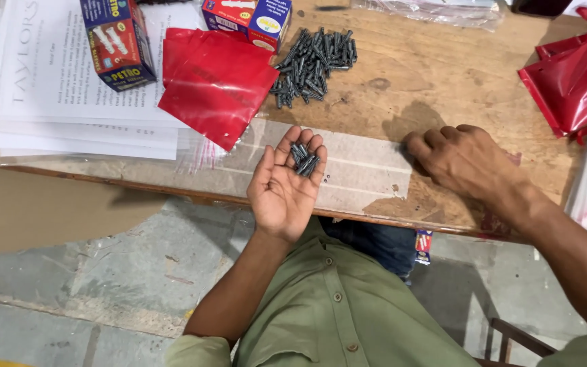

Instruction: Pack sets of wall plugs into small red plastic bags at a workshop bench.

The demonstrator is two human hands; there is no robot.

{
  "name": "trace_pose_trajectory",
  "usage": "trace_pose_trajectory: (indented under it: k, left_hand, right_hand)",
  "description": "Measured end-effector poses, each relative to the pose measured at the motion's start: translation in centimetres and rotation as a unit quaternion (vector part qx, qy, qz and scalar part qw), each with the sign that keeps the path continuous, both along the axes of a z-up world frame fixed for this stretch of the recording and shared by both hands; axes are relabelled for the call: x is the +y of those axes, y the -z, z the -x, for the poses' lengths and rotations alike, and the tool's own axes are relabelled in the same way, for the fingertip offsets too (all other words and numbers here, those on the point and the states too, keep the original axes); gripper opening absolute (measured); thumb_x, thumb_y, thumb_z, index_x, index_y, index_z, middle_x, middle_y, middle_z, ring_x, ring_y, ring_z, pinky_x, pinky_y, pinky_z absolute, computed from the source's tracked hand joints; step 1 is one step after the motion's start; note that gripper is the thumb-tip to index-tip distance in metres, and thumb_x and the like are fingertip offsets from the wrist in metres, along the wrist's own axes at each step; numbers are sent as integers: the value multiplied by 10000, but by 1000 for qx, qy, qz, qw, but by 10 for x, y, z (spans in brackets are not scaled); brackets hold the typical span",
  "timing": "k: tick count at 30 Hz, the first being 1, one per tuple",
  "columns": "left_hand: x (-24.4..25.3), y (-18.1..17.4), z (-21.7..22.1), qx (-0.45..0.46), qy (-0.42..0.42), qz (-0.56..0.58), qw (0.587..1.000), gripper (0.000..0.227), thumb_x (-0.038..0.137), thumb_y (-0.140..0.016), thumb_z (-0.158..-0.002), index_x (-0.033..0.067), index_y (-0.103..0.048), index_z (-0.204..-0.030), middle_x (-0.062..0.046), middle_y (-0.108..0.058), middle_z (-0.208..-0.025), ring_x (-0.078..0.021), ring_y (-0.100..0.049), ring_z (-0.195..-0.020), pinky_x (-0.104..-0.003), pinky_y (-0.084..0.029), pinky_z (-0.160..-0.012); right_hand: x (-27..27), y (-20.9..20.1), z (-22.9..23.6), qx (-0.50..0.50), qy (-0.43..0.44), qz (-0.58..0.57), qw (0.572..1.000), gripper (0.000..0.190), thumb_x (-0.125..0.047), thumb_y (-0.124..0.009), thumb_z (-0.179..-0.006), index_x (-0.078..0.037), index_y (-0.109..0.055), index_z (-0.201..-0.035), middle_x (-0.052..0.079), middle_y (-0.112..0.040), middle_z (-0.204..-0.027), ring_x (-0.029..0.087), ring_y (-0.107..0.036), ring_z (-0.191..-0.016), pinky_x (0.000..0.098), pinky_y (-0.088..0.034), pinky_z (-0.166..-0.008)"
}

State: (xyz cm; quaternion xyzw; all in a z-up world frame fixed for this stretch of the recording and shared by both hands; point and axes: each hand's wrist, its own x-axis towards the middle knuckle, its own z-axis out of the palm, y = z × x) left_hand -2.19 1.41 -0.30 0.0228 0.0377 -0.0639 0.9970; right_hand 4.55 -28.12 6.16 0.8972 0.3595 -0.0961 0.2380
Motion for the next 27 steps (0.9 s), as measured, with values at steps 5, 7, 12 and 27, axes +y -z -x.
trace_pose_trajectory:
  k: [5,7,12,27]
  left_hand:
    - [0,-2,-2,2,-3,0,1000,453,308,-431,-1145,-54,-519,-1402,-174,-580,-1387,-311,-539,-1353,-483,-402,-1233]
    - [0,-2,-1,4,-2,2,1000,457,308,-428,-1144,-56,-519,-1406,-175,-580,-1384,-312,-540,-1351,-480,-404,-1232]
    - [0,-2,-2,6,1,5,1000,457,311,-432,-1141,-55,-522,-1400,-177,-579,-1387,-314,-543,-1350,-483,-403,-1232]
    - [4,1,-2,-6,12,24,1000,452,305,-435,-1150,-48,-521,-1419,-169,-570,-1412,-308,-525,-1379,-478,-388,-1253]
  right_hand:
    - [-15,31,-1,142,35,-602,785,332,-212,-399,-1117,-57,-529,-854,151,-544,-897,223,-545,-787,367,-491,-649]
    - [-15,44,4,438,300,-812,243,299,-253,-527,-1071,-62,-542,-841,51,-488,-710,154,-440,-652,324,-393,-579]
    - [31,20,-15,483,346,-789,152,367,-335,-491,-1023,-23,-680,-979,72,-562,-790,115,-409,-554,238,-297,-408]
    - [1,-3,34,86,45,-407,908,300,-167,-605,-1002,-30,-630,-1268,97,-698,-928,200,-679,-692,331,-566,-584]
